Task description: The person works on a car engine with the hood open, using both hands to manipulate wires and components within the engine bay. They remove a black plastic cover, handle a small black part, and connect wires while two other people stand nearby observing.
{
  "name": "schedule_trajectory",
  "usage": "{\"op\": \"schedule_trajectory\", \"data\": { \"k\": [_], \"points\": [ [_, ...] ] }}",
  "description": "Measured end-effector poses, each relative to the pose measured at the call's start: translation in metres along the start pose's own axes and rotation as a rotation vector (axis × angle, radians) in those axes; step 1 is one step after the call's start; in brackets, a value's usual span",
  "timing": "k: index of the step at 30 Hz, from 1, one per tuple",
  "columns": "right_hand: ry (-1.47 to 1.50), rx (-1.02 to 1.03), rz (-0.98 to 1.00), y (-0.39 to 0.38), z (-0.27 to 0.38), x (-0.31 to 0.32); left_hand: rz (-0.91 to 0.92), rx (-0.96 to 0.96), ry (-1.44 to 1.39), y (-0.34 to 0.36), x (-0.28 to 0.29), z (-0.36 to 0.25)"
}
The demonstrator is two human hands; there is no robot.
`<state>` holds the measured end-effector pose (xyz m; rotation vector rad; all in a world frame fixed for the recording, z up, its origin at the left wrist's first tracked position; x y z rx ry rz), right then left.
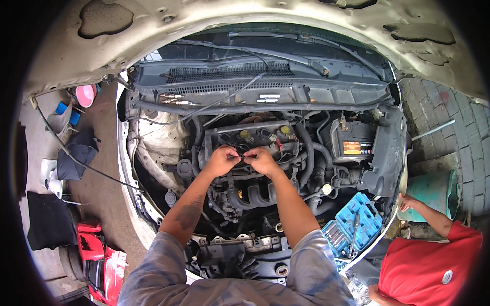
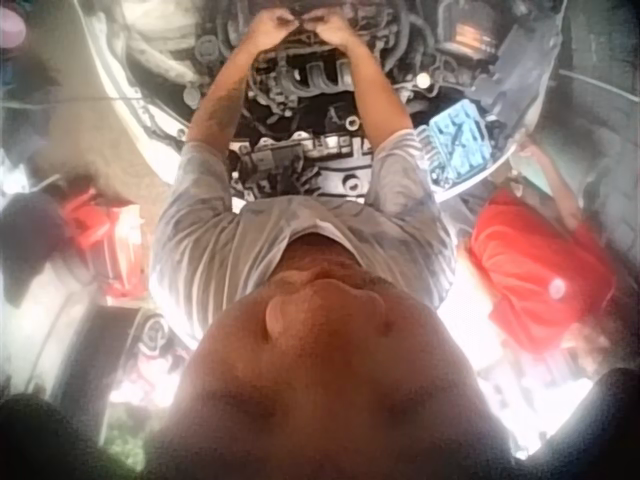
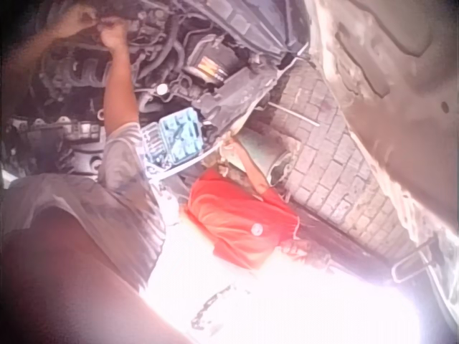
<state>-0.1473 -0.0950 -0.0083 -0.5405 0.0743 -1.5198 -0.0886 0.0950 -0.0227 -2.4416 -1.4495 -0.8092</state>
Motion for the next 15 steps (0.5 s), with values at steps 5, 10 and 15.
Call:
{"op": "schedule_trajectory", "data": {
  "k": [5, 10, 15],
  "points": [
    [-0.173, 0.079, -0.074, 0.002, 0.002, -0.003, 0.282, 0.229, -0.124, 0.009, 0.017, 0.003],
    [-0.333, 0.269, -0.146, 0.007, -0.011, -0.010, 0.468, 0.466, -0.250, 0.020, 0.030, -0.007],
    [-0.380, 0.370, -0.262, -0.001, -0.011, -0.012, 0.451, 0.658, -0.341, 0.038, 0.032, -0.033]
  ]
}}
Point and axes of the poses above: each hand's wrist, its own y-axis towards the middle knuckle, its own x-axis out of the back of the hand, z = x × y, the point moved 1 cm from there along y, towards the middle knuckle, and after that the axes turned 1 degree about -x, right-handed, at the moved point
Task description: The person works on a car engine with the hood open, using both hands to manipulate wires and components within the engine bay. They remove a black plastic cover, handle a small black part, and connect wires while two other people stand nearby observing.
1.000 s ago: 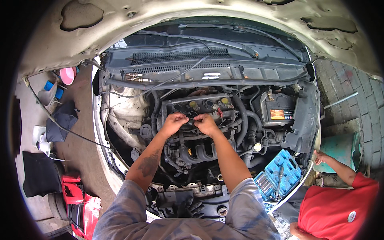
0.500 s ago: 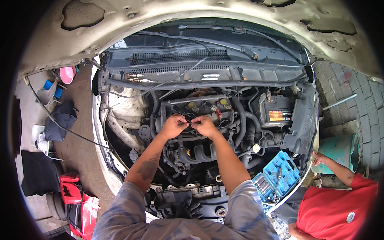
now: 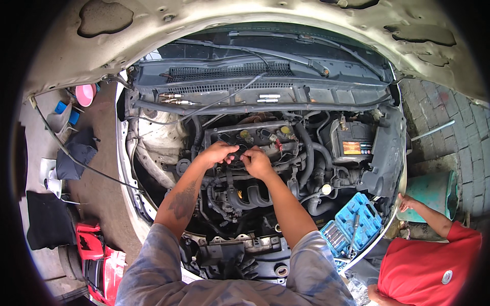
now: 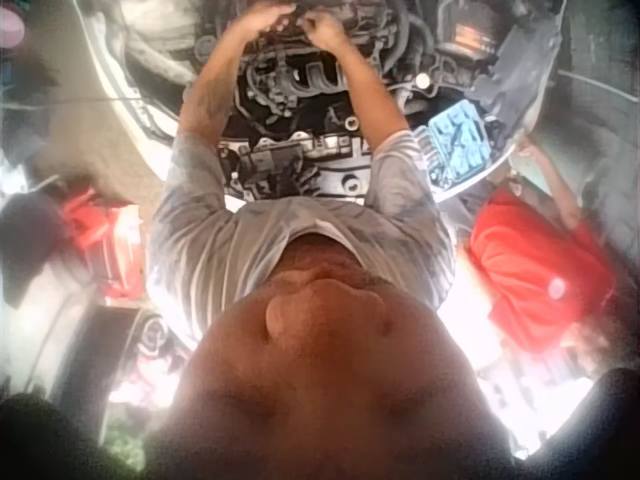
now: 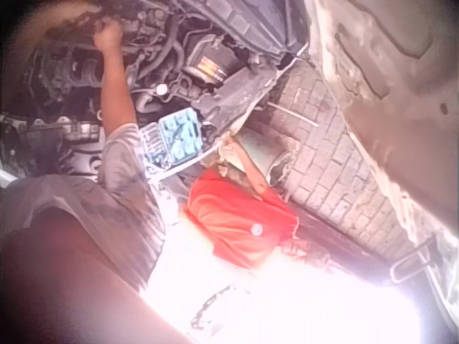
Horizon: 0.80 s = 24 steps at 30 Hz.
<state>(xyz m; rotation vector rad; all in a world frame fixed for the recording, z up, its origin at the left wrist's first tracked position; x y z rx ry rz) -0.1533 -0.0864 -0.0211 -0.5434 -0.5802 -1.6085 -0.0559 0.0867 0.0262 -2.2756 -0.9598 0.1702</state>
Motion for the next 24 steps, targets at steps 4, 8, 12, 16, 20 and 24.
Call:
{"op": "schedule_trajectory", "data": {
  "k": [4, 8, 12, 16, 20, 24],
  "points": [
    [0.071, 0.026, -0.158, -0.007, 0.013, -0.001, 0.006, 0.061, -0.230, 0.014, -0.005, -0.004],
    [0.149, -0.025, -0.172, -0.009, 0.012, 0.001, -0.028, 0.049, -0.287, 0.023, -0.015, -0.007],
    [0.132, -0.068, -0.125, -0.006, 0.012, 0.003, -0.097, 0.033, -0.323, 0.027, -0.020, -0.004],
    [0.109, -0.134, -0.106, -0.002, 0.000, -0.002, -0.203, -0.203, -0.426, 0.024, -0.025, 0.003],
    [0.135, -0.254, -0.009, 0.005, -0.018, -0.005, -0.502, -0.858, 0.131, -0.005, -0.026, 0.018],
    [0.219, -0.310, 0.099, 0.008, -0.013, -0.002, -0.492, -1.069, 0.698, -0.023, -0.034, 0.035]
  ]
}}
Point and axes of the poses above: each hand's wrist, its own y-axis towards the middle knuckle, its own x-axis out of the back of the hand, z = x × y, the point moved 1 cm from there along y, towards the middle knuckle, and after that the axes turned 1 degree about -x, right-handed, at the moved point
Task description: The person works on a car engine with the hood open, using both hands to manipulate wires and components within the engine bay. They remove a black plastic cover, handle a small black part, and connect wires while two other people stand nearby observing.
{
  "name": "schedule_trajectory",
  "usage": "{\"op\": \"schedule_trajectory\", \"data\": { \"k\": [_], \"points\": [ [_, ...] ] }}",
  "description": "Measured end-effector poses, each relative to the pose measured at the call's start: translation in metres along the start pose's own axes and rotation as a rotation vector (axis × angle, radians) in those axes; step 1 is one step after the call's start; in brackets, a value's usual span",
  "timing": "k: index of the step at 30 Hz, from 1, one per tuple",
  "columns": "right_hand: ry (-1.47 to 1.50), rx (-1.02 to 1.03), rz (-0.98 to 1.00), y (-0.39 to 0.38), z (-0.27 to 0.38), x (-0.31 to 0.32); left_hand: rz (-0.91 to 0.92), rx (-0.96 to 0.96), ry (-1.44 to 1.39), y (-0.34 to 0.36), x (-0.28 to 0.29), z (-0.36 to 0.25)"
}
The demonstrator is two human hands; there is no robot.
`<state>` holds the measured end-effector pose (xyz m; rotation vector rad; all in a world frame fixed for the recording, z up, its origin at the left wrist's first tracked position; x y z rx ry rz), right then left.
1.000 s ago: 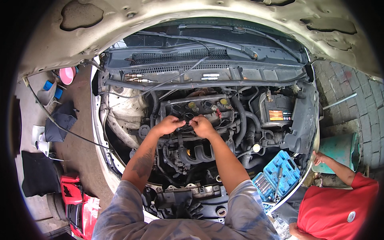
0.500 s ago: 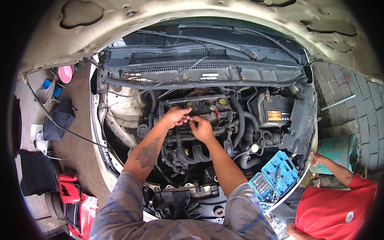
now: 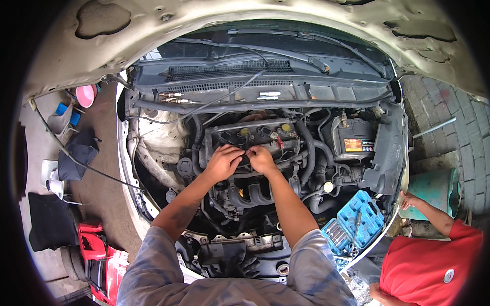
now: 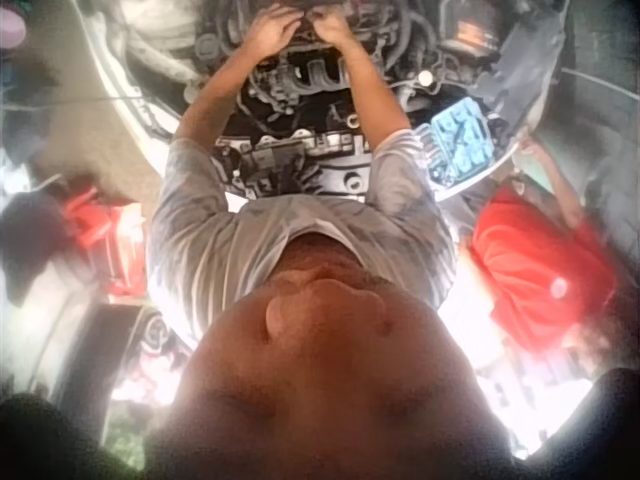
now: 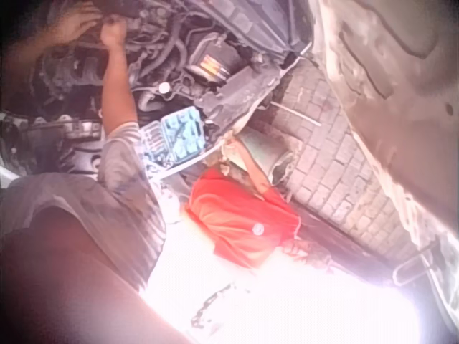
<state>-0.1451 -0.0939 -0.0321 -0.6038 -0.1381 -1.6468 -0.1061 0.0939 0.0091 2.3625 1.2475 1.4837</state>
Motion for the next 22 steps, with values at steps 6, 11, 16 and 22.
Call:
{"op": "schedule_trajectory", "data": {
  "k": [6, 11, 16, 22],
  "points": [
    [0.058, -0.029, 0.005, 0.002, -0.003, 0.003, 0.007, -0.043, 0.033, 0.005, -0.010, 0.004],
    [0.123, 0.014, 0.051, -0.005, -0.001, 0.009, 0.110, -0.093, 0.064, 0.013, -0.015, 0.016],
    [-0.045, 0.037, -0.048, -0.017, 0.017, 0.012, 0.117, -0.184, 0.131, 0.015, -0.016, 0.025],
    [-0.225, 0.195, -0.188, -0.022, 0.020, 0.008, 0.227, -0.133, 0.223, 0.018, -0.012, 0.022]
  ]
}}
Point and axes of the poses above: each hand's wrist, its own y-axis towards the middle knuckle, its own x-axis out of the back of the hand, z = x × y, the point moved 1 cm from there along y, towards the middle knuckle, and after that the axes turned 1 degree about -x, right-handed, at the moved point
